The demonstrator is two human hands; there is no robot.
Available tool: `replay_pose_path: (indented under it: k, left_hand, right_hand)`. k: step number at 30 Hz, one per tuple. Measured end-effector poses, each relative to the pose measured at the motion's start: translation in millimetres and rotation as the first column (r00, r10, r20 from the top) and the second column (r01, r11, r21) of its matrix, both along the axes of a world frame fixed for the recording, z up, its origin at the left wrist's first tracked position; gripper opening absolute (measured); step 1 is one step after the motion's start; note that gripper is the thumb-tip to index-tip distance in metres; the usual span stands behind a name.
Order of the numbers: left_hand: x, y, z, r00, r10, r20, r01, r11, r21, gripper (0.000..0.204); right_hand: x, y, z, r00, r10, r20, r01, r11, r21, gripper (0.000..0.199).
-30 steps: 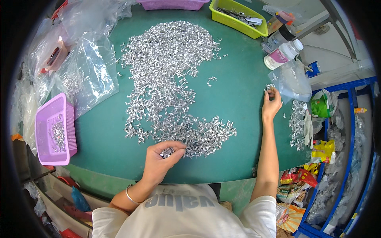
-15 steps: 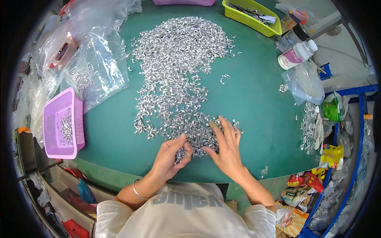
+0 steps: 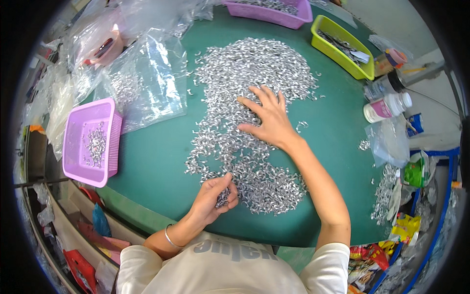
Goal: The person picks up small metal components from a pile by hand and fits them together, placing the completed items into a pink plastic tray.
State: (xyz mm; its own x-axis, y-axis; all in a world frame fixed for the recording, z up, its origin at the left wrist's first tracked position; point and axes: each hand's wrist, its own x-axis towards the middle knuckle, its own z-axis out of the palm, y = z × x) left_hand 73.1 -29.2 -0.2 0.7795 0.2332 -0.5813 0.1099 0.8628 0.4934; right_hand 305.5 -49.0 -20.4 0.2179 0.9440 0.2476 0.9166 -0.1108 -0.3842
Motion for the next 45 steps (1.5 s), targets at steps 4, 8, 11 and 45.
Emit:
replay_pose_path:
  k: [4, 8, 11, 45]
  left_hand:
    - [-6.1, 12.1, -4.4, 1.0, 0.01, 0.003, -0.01, 1.0, 0.005, 0.038]
    - [-13.7, 20.3, -7.1, 1.0, 0.023, -0.013, -0.023, 0.999, 0.041, 0.038]
    - [-14.0, 24.4, -5.5, 0.999, 0.046, -0.017, -0.044, 0.996, 0.071, 0.037]
    - [12.4, 21.0, -0.8, 0.999, -0.033, -0.033, 0.039, 0.978, 0.205, 0.035]
  right_hand:
    - [-24.8, -14.8, 4.5, 0.999, 0.037, -0.025, -0.038, 0.999, -0.031, 0.059]
    - [-42.9, -59.7, 16.5, 0.991, 0.053, -0.124, -0.067, 0.991, -0.112, 0.048]
    - [-43.1, -77.7, 21.4, 0.99, 0.03, -0.138, -0.042, 0.995, -0.091, 0.04]
    - [15.7, -54.6, 6.5, 0.947, -0.318, -0.043, 0.321, 0.946, 0.056, 0.019]
